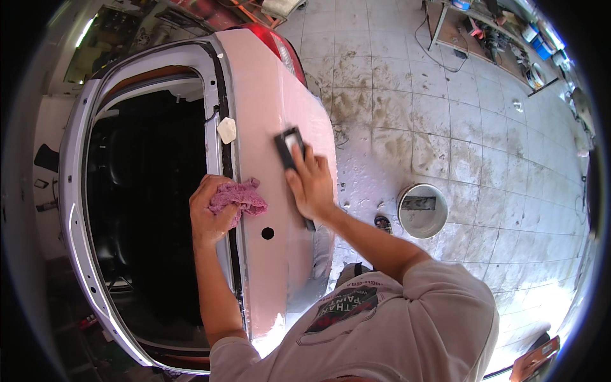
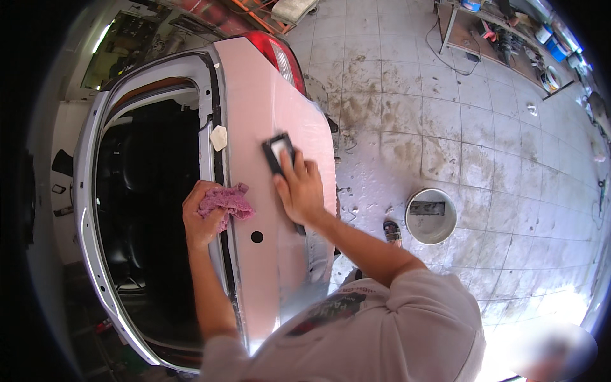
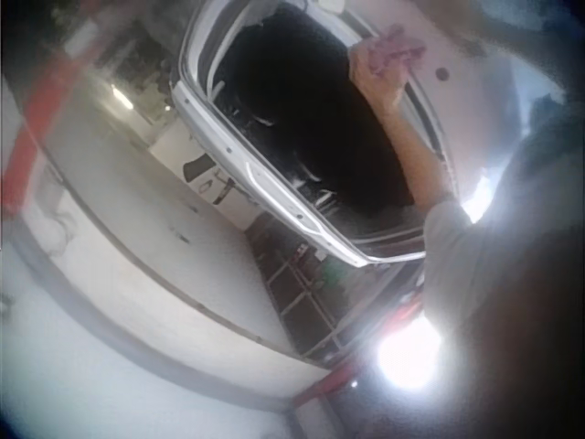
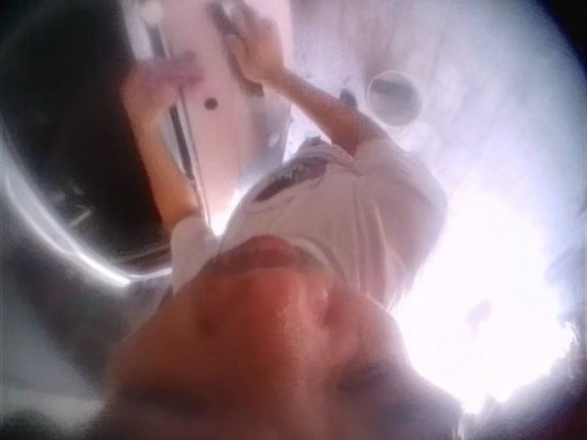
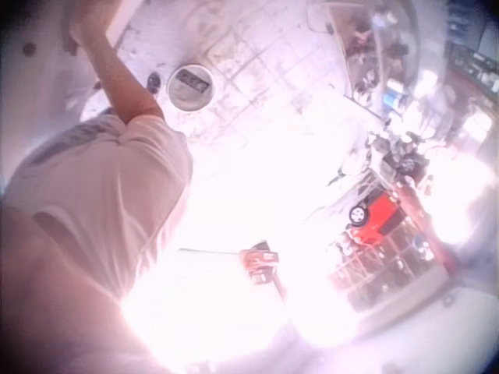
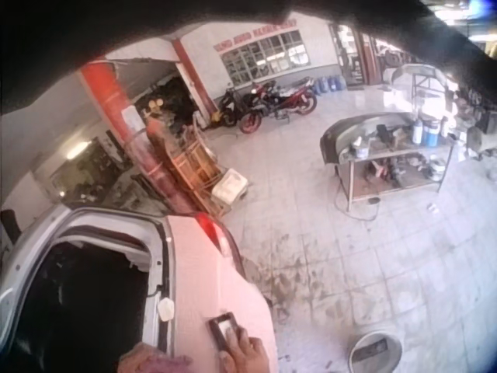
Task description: The person sands the surface of a detached pink car trunk lid using a sanding block and wipes the surface with a cloth. The person repeatedly sands and wipes the same area while standing in a workshop.
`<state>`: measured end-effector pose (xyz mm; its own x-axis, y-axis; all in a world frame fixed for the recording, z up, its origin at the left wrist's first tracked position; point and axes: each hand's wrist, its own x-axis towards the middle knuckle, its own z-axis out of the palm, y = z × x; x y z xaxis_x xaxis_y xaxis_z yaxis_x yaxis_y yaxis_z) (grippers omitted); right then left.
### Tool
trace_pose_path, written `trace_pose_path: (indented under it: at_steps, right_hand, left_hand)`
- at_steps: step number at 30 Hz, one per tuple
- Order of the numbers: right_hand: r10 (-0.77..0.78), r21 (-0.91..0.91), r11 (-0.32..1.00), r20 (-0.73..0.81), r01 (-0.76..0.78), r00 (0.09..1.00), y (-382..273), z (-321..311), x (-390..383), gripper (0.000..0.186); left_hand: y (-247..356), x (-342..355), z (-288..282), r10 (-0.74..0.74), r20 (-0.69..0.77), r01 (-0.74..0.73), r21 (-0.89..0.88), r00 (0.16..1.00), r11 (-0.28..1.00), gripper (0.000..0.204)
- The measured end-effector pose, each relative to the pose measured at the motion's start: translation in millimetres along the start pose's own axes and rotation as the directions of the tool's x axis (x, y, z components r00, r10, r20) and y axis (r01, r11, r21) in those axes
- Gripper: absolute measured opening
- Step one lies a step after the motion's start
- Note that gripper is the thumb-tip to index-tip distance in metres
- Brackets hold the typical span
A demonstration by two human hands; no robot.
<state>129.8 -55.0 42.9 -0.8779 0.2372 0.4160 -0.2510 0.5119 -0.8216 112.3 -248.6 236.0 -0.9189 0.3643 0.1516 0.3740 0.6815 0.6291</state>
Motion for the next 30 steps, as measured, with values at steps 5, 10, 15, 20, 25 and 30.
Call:
trace_pose_path:
  at_steps: [5,10,15,20,25,30]
  right_hand:
    - [0.357,-0.099,0.932,0.076,-0.349,0.931,113,28,193,0.056]
    - [0.303,-0.016,0.953,0.115,-0.304,0.946,27,16,80,0.054]
    - [-0.020,0.086,0.996,-0.025,0.022,0.999,9,1,8,0.057]
    - [0.225,-0.129,0.969,0.127,-0.209,0.966,93,20,209,0.053]
    - [0.109,-0.013,0.994,0.081,-0.108,0.991,29,16,120,0.053]
    - [-0.140,0.020,0.990,0.039,0.139,0.989,25,3,49,0.060]
  left_hand:
    - [-1,12,8,-0.075,0.030,0.079,-0.142,0.997,0.987,0.034]
    - [-9,-3,2,-0.088,-0.009,0.087,-0.071,0.996,0.994,0.034]
    - [-6,-2,0,-0.074,0.007,0.075,-0.061,0.997,0.995,0.035]
    - [-3,10,7,-0.081,0.029,0.084,-0.142,0.996,0.986,0.035]
    - [-11,-1,-1,-0.120,0.012,0.121,-0.064,0.993,0.991,0.034]
    - [-6,-1,2,-0.051,0.000,0.051,-0.075,0.999,0.996,0.035]
